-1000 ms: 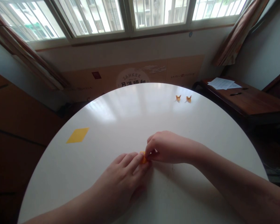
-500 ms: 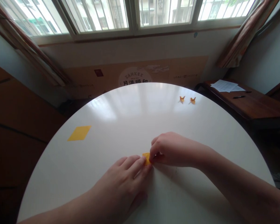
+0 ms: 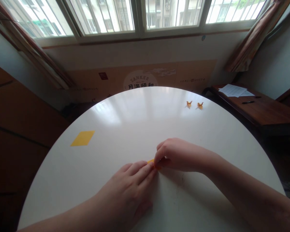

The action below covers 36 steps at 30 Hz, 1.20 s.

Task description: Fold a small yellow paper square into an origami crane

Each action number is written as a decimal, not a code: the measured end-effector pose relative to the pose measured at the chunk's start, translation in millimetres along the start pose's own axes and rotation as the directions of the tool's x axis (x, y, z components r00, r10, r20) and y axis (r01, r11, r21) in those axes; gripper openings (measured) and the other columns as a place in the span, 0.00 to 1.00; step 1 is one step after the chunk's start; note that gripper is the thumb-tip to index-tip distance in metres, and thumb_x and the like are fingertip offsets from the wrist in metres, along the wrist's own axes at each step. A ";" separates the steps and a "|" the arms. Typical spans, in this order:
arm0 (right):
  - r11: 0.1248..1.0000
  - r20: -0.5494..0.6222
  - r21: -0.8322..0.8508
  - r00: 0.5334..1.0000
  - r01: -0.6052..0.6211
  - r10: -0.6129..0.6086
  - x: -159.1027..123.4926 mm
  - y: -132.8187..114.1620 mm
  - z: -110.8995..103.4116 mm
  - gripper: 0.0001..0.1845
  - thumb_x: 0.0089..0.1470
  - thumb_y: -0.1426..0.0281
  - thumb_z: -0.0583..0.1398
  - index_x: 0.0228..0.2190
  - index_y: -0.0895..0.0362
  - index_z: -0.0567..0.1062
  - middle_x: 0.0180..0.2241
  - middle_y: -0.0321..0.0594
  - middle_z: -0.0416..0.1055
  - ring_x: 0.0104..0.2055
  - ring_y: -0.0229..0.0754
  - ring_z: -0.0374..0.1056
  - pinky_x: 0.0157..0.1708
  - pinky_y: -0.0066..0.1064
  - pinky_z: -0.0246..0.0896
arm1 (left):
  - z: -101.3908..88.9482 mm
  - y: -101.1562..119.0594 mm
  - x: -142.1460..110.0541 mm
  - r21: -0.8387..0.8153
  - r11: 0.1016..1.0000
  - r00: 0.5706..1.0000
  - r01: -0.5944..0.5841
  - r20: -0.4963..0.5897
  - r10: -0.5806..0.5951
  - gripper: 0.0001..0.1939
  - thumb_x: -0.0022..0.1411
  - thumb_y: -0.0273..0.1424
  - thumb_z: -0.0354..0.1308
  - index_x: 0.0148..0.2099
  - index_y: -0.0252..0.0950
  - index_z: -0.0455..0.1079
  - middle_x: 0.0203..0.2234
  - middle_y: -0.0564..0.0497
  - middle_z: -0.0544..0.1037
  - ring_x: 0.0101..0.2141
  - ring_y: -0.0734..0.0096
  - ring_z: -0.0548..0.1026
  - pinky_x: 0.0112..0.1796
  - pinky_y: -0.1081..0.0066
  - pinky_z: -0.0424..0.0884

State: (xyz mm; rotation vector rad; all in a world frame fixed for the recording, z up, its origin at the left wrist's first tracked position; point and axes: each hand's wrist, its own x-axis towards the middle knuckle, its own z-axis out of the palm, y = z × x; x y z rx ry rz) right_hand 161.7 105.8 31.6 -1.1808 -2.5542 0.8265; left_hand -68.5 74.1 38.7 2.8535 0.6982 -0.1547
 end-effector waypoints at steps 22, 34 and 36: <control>0.998 -0.087 -0.052 0.995 -0.045 0.041 3.9 -6.6 5.4 0.12 0.53 0.78 0.60 0.30 0.54 0.83 0.30 0.36 0.77 0.30 0.37 0.70 0.30 0.25 0.58 | -9.5 3.5 -1.3 -0.065 0.998 1.000 0.019 -0.003 -0.019 0.30 0.66 0.39 0.53 0.67 0.32 0.59 0.61 0.40 0.68 0.58 0.49 0.64 0.57 0.52 0.64; 0.977 -0.028 -0.212 0.999 -0.023 0.018 -2.0 -17.5 1.4 0.13 0.56 0.77 0.58 0.26 0.55 0.80 0.28 0.35 0.75 0.28 0.36 0.68 0.28 0.26 0.53 | -7.1 2.7 -2.0 -0.080 0.997 1.000 0.006 -0.008 -0.007 0.31 0.68 0.39 0.50 0.68 0.31 0.56 0.62 0.39 0.67 0.60 0.50 0.64 0.59 0.52 0.63; 0.973 -0.006 -0.227 1.000 -0.029 0.029 -2.8 -19.8 -0.4 0.13 0.56 0.77 0.58 0.26 0.55 0.80 0.28 0.36 0.75 0.27 0.36 0.68 0.28 0.27 0.53 | -6.4 2.5 -1.5 -0.071 0.997 1.000 0.004 -0.012 -0.005 0.30 0.67 0.39 0.50 0.68 0.32 0.56 0.62 0.39 0.67 0.60 0.50 0.64 0.59 0.53 0.63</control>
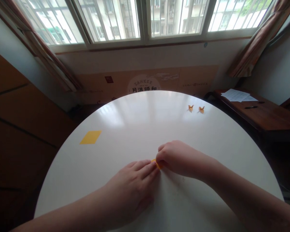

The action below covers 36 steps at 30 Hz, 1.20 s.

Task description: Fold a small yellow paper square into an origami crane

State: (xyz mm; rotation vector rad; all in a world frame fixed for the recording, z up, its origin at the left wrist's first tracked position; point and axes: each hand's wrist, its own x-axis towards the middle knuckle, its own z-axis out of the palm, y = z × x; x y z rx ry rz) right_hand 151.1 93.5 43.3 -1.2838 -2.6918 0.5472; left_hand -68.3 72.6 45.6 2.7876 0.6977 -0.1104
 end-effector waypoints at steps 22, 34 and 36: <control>0.999 0.004 0.023 0.999 0.042 -0.043 -5.2 6.7 -6.2 0.11 0.58 0.76 0.59 0.28 0.53 0.80 0.29 0.33 0.75 0.29 0.35 0.68 0.30 0.25 0.54 | -1.0 1.7 -0.7 0.060 0.998 1.000 -0.011 0.003 0.010 0.28 0.68 0.39 0.49 0.65 0.29 0.60 0.60 0.38 0.68 0.58 0.49 0.66 0.58 0.53 0.64; 0.999 -0.005 -0.007 0.999 0.038 -0.038 -1.4 3.8 -0.9 0.11 0.55 0.78 0.59 0.27 0.54 0.80 0.29 0.33 0.75 0.29 0.36 0.68 0.30 0.26 0.55 | -1.7 0.0 0.7 0.026 0.999 0.999 -0.038 -0.012 0.038 0.23 0.67 0.37 0.52 0.60 0.32 0.64 0.55 0.39 0.71 0.56 0.51 0.68 0.57 0.55 0.66; 0.999 -0.018 0.035 0.999 0.033 -0.033 0.0 6.6 1.2 0.11 0.55 0.78 0.59 0.28 0.54 0.80 0.30 0.34 0.76 0.30 0.36 0.69 0.31 0.26 0.56 | -1.7 0.0 0.7 0.025 0.999 0.999 -0.042 -0.013 0.042 0.24 0.66 0.37 0.52 0.61 0.32 0.64 0.55 0.39 0.71 0.57 0.51 0.67 0.57 0.55 0.67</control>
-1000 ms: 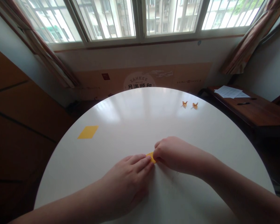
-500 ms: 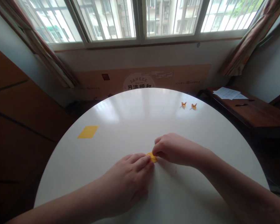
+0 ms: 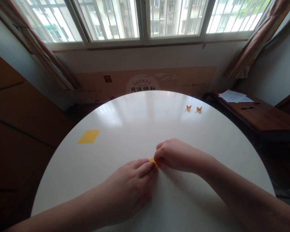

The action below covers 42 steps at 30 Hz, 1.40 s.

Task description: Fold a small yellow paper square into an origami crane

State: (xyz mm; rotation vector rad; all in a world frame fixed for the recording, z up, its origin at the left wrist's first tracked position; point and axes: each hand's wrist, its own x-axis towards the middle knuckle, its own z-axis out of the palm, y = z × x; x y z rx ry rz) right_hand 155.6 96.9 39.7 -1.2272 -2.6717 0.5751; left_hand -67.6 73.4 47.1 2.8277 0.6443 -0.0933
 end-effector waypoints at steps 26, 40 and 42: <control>0.967 0.068 0.252 0.998 -0.025 0.008 5.9 18.3 -0.2 0.08 0.55 0.70 0.63 0.37 0.53 0.82 0.29 0.34 0.76 0.29 0.36 0.67 0.29 0.25 0.57 | 0.6 -7.0 -1.5 0.031 0.999 0.999 0.040 -0.034 -0.039 0.27 0.67 0.37 0.53 0.65 0.31 0.62 0.59 0.42 0.70 0.57 0.49 0.66 0.59 0.50 0.60; 0.965 0.087 0.239 0.992 -0.105 0.086 7.9 19.6 0.6 0.09 0.54 0.71 0.60 0.34 0.54 0.82 0.33 0.38 0.80 0.33 0.41 0.72 0.33 0.29 0.61 | -6.4 -17.0 1.8 -0.019 0.999 0.998 -0.042 -0.057 0.041 0.23 0.63 0.32 0.58 0.59 0.38 0.65 0.55 0.45 0.73 0.56 0.54 0.68 0.58 0.56 0.62; 0.966 0.094 0.236 0.992 -0.103 0.082 8.9 19.8 0.6 0.09 0.54 0.71 0.60 0.34 0.54 0.82 0.33 0.37 0.80 0.33 0.41 0.72 0.34 0.29 0.61 | -5.2 -13.5 2.3 -0.019 0.999 0.998 -0.045 -0.050 0.044 0.21 0.63 0.32 0.57 0.58 0.38 0.66 0.53 0.45 0.73 0.54 0.55 0.69 0.57 0.57 0.64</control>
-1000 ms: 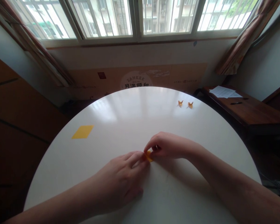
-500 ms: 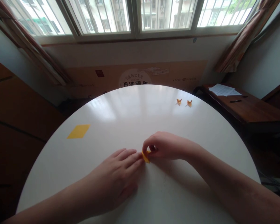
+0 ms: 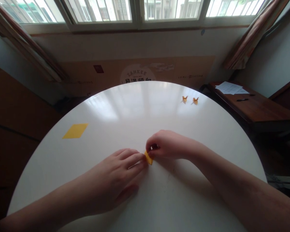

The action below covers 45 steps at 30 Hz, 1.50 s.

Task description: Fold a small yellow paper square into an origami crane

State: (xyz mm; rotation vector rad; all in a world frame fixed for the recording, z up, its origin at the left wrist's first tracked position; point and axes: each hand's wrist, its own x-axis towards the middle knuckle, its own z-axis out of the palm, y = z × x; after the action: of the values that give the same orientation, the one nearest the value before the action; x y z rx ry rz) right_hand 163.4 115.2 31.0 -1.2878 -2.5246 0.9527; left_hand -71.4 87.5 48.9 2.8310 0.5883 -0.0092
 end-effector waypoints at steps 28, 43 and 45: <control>0.993 -0.007 -0.022 0.993 -0.116 0.116 -3.0 -5.3 0.7 0.07 0.54 0.72 0.59 0.28 0.53 0.79 0.28 0.35 0.78 0.30 0.40 0.70 0.28 0.28 0.55 | 4.4 -5.4 -0.8 0.010 0.999 0.998 0.041 0.039 -0.041 0.26 0.66 0.36 0.55 0.64 0.36 0.63 0.59 0.44 0.71 0.55 0.51 0.69 0.58 0.54 0.63; 0.989 -0.020 -0.034 0.989 -0.147 0.147 -1.8 -7.4 1.6 0.07 0.52 0.73 0.59 0.27 0.54 0.78 0.27 0.36 0.78 0.29 0.40 0.69 0.27 0.28 0.55 | 0.7 -6.6 1.8 -0.013 0.999 0.998 0.029 0.063 -0.028 0.27 0.64 0.36 0.57 0.64 0.37 0.63 0.58 0.45 0.71 0.55 0.52 0.68 0.57 0.56 0.64; 0.988 -0.032 -0.042 0.989 -0.149 0.148 -1.8 -7.5 2.3 0.07 0.52 0.72 0.59 0.27 0.54 0.78 0.27 0.36 0.78 0.29 0.40 0.69 0.27 0.28 0.54 | 0.4 -6.1 1.6 -0.018 0.999 0.997 0.035 0.064 -0.033 0.27 0.64 0.36 0.57 0.64 0.37 0.63 0.58 0.45 0.71 0.56 0.52 0.68 0.58 0.55 0.64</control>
State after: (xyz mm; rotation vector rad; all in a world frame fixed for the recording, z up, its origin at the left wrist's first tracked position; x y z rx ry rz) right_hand 158.5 109.5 34.0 -1.5095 -2.4699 0.9034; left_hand -72.2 93.4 47.0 2.7904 0.6192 -0.0986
